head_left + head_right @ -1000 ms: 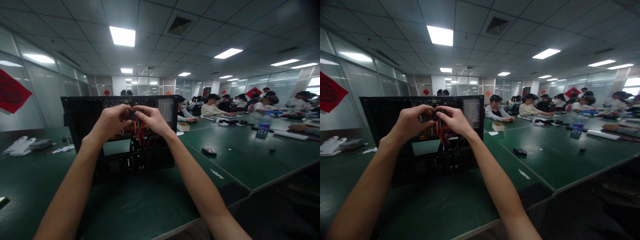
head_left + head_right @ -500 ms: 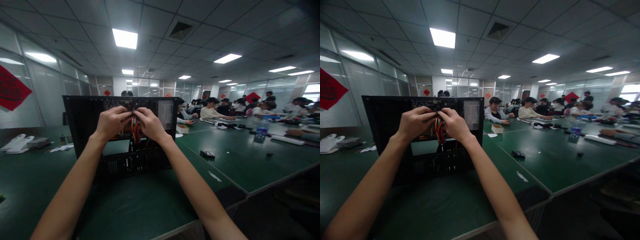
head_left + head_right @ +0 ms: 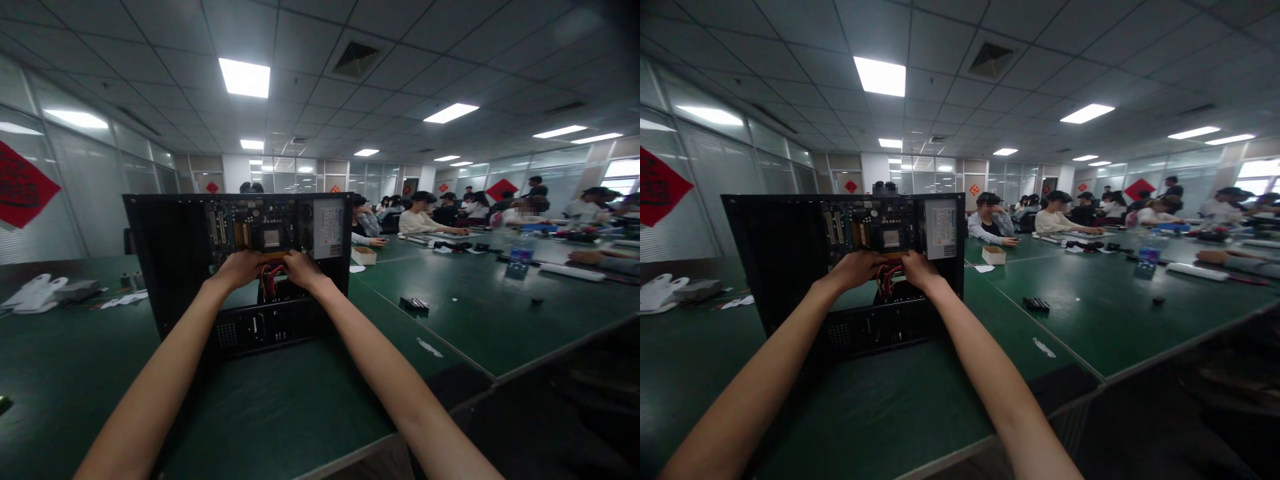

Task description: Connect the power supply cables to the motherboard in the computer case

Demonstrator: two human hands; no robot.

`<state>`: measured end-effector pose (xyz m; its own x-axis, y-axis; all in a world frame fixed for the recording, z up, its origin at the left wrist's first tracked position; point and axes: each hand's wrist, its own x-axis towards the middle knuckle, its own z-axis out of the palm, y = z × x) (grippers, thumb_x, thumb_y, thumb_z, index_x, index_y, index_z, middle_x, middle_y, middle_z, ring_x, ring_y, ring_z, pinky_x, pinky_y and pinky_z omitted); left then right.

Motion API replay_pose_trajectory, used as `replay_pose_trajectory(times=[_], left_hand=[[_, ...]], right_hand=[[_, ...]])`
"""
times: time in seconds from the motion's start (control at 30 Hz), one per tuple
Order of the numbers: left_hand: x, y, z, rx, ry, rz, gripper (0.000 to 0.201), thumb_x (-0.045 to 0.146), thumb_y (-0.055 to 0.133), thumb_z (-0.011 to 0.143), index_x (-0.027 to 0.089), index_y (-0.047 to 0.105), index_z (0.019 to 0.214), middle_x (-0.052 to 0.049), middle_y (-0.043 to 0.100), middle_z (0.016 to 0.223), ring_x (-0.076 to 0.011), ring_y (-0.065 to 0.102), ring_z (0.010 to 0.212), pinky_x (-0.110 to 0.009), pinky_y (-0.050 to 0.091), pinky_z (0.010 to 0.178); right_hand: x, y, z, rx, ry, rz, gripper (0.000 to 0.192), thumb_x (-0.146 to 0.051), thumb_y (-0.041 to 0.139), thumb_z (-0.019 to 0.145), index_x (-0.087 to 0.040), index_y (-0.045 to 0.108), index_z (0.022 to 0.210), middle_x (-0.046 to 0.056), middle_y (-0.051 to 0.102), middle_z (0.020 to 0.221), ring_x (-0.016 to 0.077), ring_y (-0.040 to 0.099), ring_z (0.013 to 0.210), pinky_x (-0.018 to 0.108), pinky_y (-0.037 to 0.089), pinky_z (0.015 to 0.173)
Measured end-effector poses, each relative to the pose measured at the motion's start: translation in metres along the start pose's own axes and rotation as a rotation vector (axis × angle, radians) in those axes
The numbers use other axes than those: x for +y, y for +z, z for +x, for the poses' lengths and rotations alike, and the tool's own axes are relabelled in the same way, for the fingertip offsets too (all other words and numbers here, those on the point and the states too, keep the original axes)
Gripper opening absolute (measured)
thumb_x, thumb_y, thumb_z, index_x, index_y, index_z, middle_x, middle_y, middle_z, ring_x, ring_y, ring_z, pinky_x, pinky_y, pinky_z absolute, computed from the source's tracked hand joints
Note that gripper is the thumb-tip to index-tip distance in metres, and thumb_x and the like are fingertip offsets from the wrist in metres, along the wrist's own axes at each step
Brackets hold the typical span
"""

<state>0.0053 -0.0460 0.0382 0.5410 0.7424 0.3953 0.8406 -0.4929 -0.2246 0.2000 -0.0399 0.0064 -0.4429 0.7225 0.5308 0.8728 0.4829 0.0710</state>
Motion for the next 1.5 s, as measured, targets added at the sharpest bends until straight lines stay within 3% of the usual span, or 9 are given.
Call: replay_pose_trajectory(times=[0.13, 0.23, 0.37, 0.47, 0.67, 0.9, 1.07, 1.5], left_hand=[[0.001, 0.013, 0.003, -0.03, 0.024, 0.029, 0.036, 0.028, 0.045, 0.091, 0.027, 0.071, 0.116, -0.007, 0.069, 0.12, -0.0271, 0.062, 0.111, -0.035, 0.046, 0.092], [0.001, 0.016, 0.003, -0.025, 0.01, 0.014, 0.032, 0.034, 0.048, 0.09, 0.026, 0.074, 0.108, -0.008, 0.073, 0.108, -0.0265, 0.066, 0.1, -0.034, 0.047, 0.087], [0.001, 0.017, -0.001, -0.107, -0.07, 0.031, 0.029, 0.038, 0.051, 0.087, 0.027, 0.077, 0.099, -0.007, 0.075, 0.097, -0.0262, 0.068, 0.092, -0.032, 0.049, 0.08], [0.0, 0.019, -0.003, -0.154, -0.112, 0.032, 0.03, 0.036, 0.052, 0.086, 0.031, 0.075, 0.105, -0.006, 0.075, 0.101, -0.0259, 0.068, 0.095, -0.031, 0.049, 0.079], [-0.003, 0.024, -0.007, -0.137, -0.118, 0.034, 0.033, 0.037, 0.051, 0.088, 0.038, 0.071, 0.113, -0.002, 0.073, 0.109, -0.0253, 0.067, 0.1, -0.03, 0.05, 0.079], [0.003, 0.027, -0.007, -0.089, -0.102, 0.094, 0.034, 0.033, 0.049, 0.088, 0.03, 0.073, 0.112, -0.006, 0.073, 0.11, -0.0263, 0.067, 0.1, -0.032, 0.05, 0.082], [0.004, 0.027, -0.007, -0.108, -0.119, 0.082, 0.035, 0.033, 0.05, 0.087, 0.031, 0.073, 0.114, -0.007, 0.074, 0.107, -0.029, 0.067, 0.1, -0.034, 0.051, 0.079], [0.002, 0.03, -0.008, -0.128, -0.169, 0.126, 0.035, 0.035, 0.05, 0.088, 0.037, 0.069, 0.118, -0.005, 0.073, 0.108, -0.0258, 0.067, 0.099, -0.031, 0.05, 0.082]], right_hand=[[0.005, 0.009, -0.002, -0.014, -0.044, 0.054, 0.021, -0.02, 0.052, 0.089, -0.013, 0.067, 0.104, 0.013, 0.063, 0.114, 0.0233, 0.062, 0.103, 0.028, 0.048, 0.084], [0.005, 0.01, -0.003, -0.045, -0.063, 0.062, 0.022, -0.022, 0.056, 0.087, -0.014, 0.068, 0.104, 0.013, 0.064, 0.115, 0.0238, 0.062, 0.104, 0.028, 0.048, 0.084], [0.004, 0.009, -0.005, -0.088, -0.061, 0.049, 0.025, -0.02, 0.057, 0.084, -0.015, 0.07, 0.104, 0.013, 0.066, 0.113, 0.024, 0.063, 0.103, 0.027, 0.048, 0.083], [0.002, 0.009, -0.005, -0.123, -0.055, 0.043, 0.026, -0.021, 0.057, 0.084, -0.015, 0.071, 0.104, 0.013, 0.069, 0.108, 0.0244, 0.065, 0.101, 0.027, 0.049, 0.08], [-0.003, 0.01, -0.005, -0.175, -0.032, 0.037, 0.026, -0.023, 0.059, 0.083, -0.013, 0.072, 0.103, 0.016, 0.069, 0.107, 0.0259, 0.066, 0.098, 0.028, 0.05, 0.078], [-0.003, 0.011, -0.006, -0.215, -0.038, 0.039, 0.026, -0.025, 0.059, 0.083, -0.014, 0.072, 0.103, 0.017, 0.07, 0.106, 0.0257, 0.067, 0.096, 0.028, 0.049, 0.077], [-0.005, 0.011, -0.004, -0.222, -0.039, 0.036, 0.027, -0.024, 0.059, 0.083, -0.013, 0.072, 0.104, 0.017, 0.07, 0.107, 0.0251, 0.067, 0.096, 0.027, 0.049, 0.076], [-0.006, 0.011, -0.005, -0.228, -0.041, 0.075, 0.029, -0.026, 0.061, 0.082, -0.012, 0.072, 0.105, 0.019, 0.069, 0.109, 0.0265, 0.067, 0.097, 0.027, 0.049, 0.075]])
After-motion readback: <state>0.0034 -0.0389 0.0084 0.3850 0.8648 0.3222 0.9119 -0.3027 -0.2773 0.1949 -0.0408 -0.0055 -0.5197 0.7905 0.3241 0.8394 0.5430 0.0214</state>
